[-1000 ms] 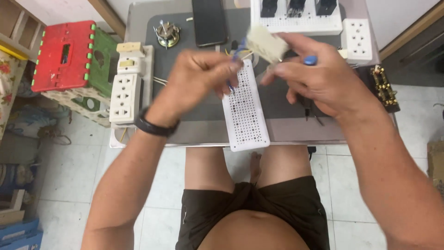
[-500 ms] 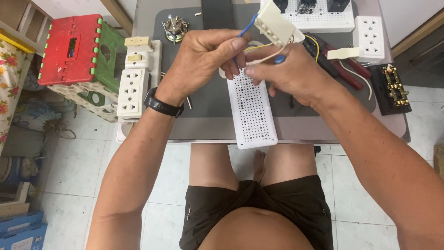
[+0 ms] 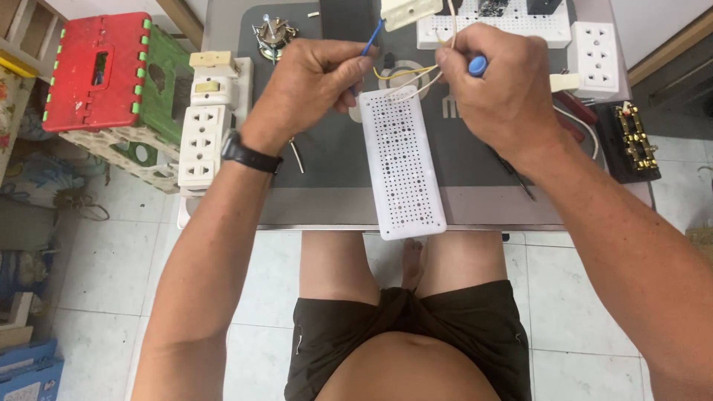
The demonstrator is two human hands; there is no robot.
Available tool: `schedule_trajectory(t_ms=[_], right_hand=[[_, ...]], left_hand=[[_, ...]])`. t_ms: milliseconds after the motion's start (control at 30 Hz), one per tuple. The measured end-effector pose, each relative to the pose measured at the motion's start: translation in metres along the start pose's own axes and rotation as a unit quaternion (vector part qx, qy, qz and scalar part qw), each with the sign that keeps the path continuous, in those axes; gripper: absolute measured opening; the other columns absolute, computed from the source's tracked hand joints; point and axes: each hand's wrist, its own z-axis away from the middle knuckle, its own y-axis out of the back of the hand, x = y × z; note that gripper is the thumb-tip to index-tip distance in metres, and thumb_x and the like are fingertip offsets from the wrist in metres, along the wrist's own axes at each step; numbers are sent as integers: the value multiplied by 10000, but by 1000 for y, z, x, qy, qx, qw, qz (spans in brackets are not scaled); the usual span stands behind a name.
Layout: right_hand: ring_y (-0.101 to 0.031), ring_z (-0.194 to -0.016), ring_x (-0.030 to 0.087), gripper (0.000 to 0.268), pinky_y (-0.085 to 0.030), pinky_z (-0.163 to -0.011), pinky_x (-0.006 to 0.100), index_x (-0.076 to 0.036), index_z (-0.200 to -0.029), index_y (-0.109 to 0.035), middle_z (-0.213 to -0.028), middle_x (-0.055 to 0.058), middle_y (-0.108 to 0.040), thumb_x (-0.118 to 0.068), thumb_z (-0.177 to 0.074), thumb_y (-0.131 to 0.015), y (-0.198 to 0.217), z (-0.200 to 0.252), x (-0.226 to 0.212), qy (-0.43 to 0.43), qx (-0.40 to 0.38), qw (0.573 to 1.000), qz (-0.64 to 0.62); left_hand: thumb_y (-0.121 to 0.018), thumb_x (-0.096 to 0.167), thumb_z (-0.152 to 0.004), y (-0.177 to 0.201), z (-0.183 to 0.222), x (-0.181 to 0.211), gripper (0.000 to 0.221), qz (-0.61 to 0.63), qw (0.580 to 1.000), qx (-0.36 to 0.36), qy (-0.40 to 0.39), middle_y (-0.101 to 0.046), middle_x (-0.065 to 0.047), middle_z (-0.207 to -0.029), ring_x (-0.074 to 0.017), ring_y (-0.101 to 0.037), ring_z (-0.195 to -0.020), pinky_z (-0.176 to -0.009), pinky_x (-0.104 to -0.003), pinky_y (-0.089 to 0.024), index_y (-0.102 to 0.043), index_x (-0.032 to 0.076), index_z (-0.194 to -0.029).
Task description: Wiring and assembling a white power strip, including connecting wires to terminals using a screwdriver.
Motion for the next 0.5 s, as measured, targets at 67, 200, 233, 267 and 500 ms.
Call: schedule_trajectory(t_ms=[67, 200, 233, 267, 500], right_hand=[[-421, -579, 157, 267, -362, -556, 347, -41, -801, -612, -617, 31, -522, -73, -1036, -735, -4, -4, 11, 38, 11, 998, 45], [-505, -542, 192, 179, -383, -525, 349, -3, -839, -691, -690, 69, -643, -43, -1003, -749, -5, -11, 16, 85, -17, 993, 75], [-487, -520, 177, 167, -370, -516, 334, 4, -839, -711, -665, 62, -633, -34, -1000, -735, -4, -13, 16, 82, -31, 994, 71], [-487, -520, 177, 167, -370, -516, 334, 4, -839, -711, -665, 62, -633, -34, -1000, -735, -7, -13, 19, 82, -31, 994, 71], [-470, -503, 167, 148, -378, -537, 333, -47, -805, -719, -612, 32, -612, -55, -952, -718, -16, -14, 26, 81, -26, 993, 80]], left_hand=[[-623, 144, -970, -2, -1, -9, 181, 8, 1000, 6, 28, -622, -7, -658, -62, -617, -519, -457, -180, -560, -721, 48, -1087], [-588, 173, -976, -7, -5, -14, 220, 53, 997, -7, 56, -628, -17, -682, -95, -633, -516, -466, -199, -580, -704, 40, -1107], [-587, 166, -974, -8, -7, -15, 215, 49, 997, -8, 56, -640, -21, -694, -94, -636, -514, -463, -192, -575, -707, 29, -1088], [-587, 166, -974, -9, -8, -17, 215, 49, 997, -8, 56, -640, -21, -694, -94, -636, -514, -463, -192, -575, -707, 29, -1088], [-589, 171, -971, -9, -12, -23, 223, 59, 996, 9, 65, -644, -35, -716, -112, -658, -519, -449, -210, -603, -706, 33, -1101]])
